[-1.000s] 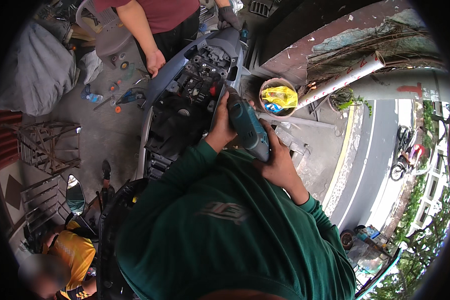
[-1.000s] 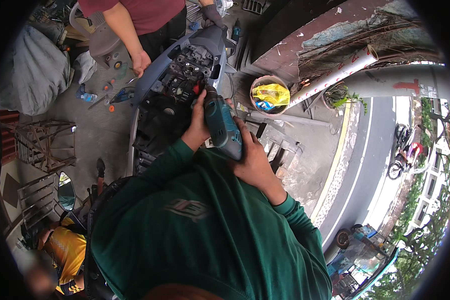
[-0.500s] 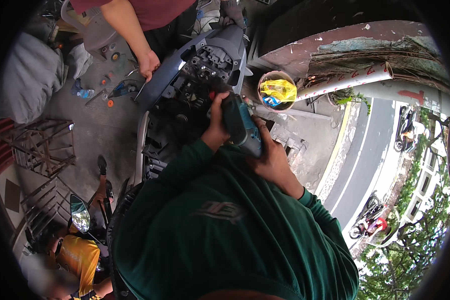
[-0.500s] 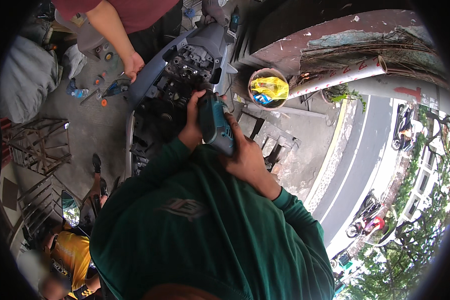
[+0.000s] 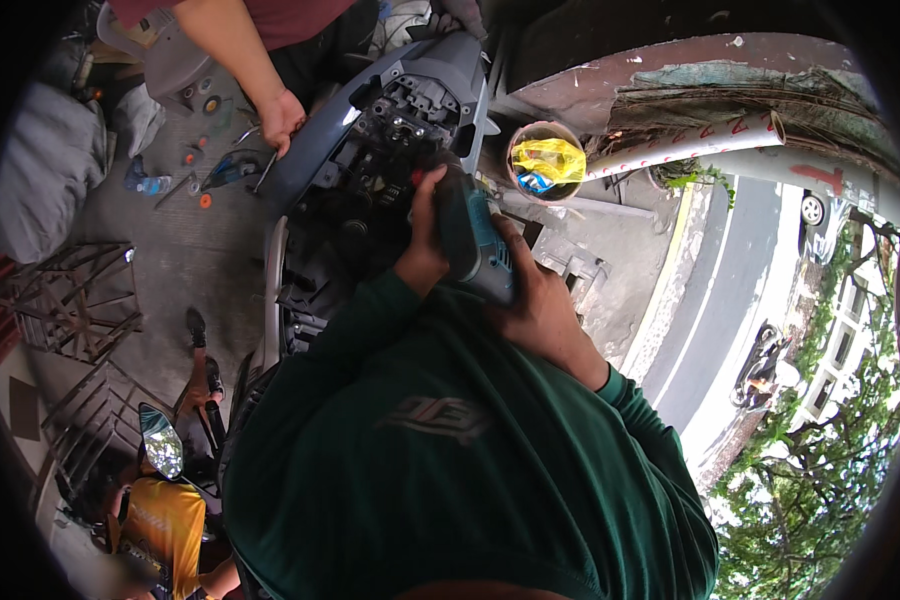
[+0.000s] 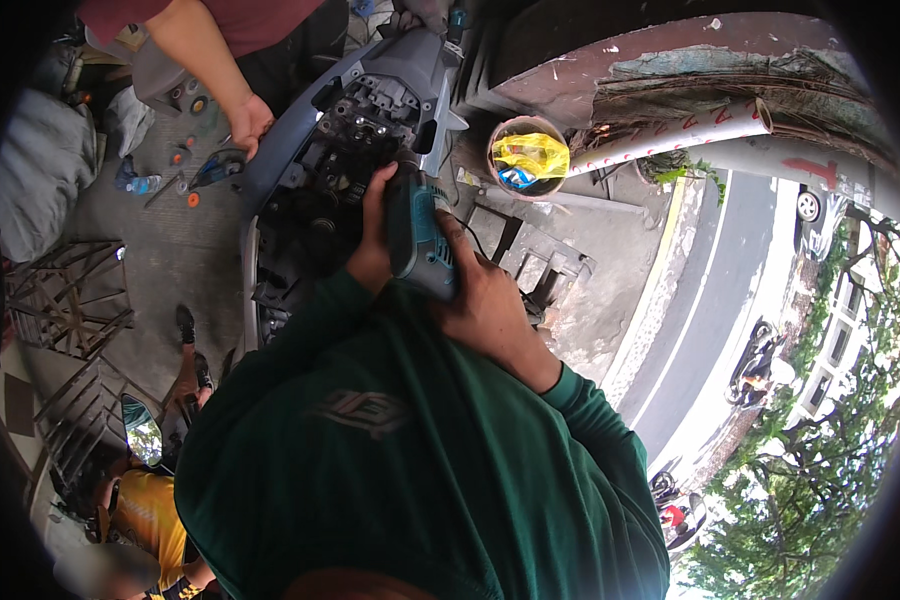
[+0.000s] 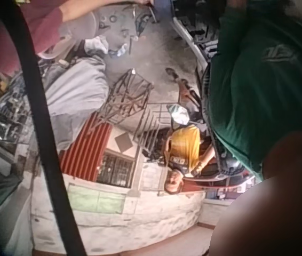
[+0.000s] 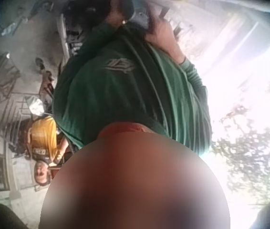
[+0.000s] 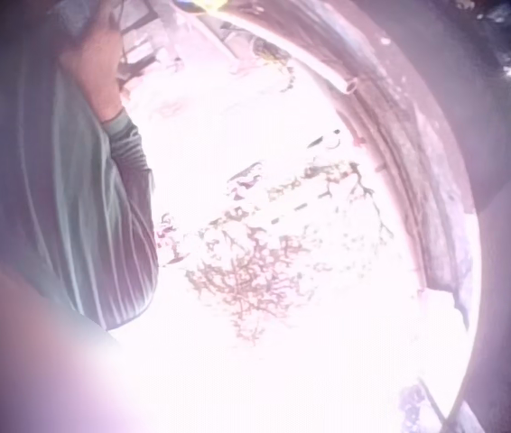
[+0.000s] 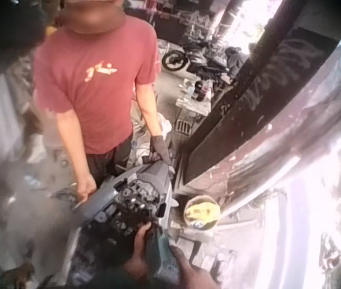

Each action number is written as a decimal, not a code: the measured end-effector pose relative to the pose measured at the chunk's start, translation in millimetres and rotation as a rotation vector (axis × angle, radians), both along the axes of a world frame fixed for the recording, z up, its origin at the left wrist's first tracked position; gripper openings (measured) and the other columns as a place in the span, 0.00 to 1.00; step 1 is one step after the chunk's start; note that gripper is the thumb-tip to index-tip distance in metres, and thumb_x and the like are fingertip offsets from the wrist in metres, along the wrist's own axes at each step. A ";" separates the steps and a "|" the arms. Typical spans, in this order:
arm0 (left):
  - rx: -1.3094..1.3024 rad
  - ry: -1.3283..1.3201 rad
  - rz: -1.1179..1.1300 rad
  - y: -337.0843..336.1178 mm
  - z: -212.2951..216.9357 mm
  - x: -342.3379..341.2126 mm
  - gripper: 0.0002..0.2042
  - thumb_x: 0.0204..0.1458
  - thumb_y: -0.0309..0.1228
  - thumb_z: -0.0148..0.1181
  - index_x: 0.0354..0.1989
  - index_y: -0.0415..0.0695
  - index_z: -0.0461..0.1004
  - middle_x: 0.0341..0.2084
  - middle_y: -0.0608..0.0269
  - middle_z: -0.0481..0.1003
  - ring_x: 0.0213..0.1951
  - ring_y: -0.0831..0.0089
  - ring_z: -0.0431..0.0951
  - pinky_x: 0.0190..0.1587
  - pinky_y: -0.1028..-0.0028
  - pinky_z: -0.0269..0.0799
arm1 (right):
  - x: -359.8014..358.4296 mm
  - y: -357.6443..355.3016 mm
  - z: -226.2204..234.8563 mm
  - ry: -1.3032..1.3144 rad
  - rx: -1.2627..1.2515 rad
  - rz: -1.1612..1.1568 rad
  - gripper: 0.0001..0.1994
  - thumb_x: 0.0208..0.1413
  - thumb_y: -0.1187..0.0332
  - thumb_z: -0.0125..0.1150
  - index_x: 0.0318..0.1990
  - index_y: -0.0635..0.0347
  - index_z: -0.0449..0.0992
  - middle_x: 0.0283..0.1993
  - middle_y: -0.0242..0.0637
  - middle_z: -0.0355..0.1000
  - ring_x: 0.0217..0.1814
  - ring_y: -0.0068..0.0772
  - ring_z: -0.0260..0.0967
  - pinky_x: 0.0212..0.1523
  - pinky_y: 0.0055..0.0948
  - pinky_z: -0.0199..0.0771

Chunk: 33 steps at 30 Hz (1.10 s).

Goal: The person uses a cordless drill to remove and install screws on the front fairing of a motorcycle. A coworker assists by holding the fairing and handing over screws. The person repeatedly drills and undrills the same fasteners while the coworker stabilizes the panel.

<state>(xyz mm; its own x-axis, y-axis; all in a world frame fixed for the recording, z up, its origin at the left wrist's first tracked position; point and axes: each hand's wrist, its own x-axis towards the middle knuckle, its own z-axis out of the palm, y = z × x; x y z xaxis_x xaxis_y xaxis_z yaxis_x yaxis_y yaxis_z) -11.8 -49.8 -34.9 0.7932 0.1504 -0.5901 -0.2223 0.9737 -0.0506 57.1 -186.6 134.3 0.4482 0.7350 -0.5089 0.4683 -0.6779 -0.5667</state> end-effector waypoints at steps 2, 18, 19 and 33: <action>-0.035 -0.008 -0.009 -3.8 0.8 -5.8 0.22 0.64 0.54 0.56 0.46 0.45 0.79 0.35 0.60 0.83 0.36 0.63 0.85 0.44 0.61 0.84 | -2.8 1.9 1.0 -0.039 -0.026 0.034 0.51 0.46 0.69 0.69 0.81 0.44 0.53 0.40 0.61 0.81 0.44 0.73 0.80 0.47 0.59 0.82; -0.031 -0.248 0.094 -23.0 54.3 -15.2 0.28 0.72 0.57 0.50 0.66 0.47 0.71 0.56 0.53 0.81 0.59 0.60 0.83 0.66 0.55 0.78 | 56.2 111.9 59.0 -0.485 -0.326 1.150 0.47 0.43 0.66 0.75 0.76 0.55 0.64 0.37 0.43 0.83 0.42 0.48 0.84 0.42 0.46 0.84; -0.024 -0.302 0.126 -17.6 52.6 -13.4 0.26 0.72 0.56 0.50 0.65 0.47 0.72 0.56 0.53 0.81 0.59 0.60 0.83 0.66 0.55 0.79 | 58.8 119.9 60.5 -0.482 -0.361 1.174 0.47 0.43 0.66 0.75 0.76 0.56 0.65 0.38 0.43 0.83 0.43 0.49 0.84 0.42 0.47 0.84; -0.144 -0.216 0.112 16.0 58.0 -11.5 0.17 0.72 0.47 0.56 0.55 0.47 0.77 0.48 0.60 0.84 0.51 0.65 0.87 0.58 0.58 0.85 | 69.2 136.7 64.5 -0.304 -0.208 1.007 0.48 0.41 0.73 0.69 0.76 0.57 0.61 0.32 0.51 0.80 0.38 0.60 0.81 0.38 0.54 0.79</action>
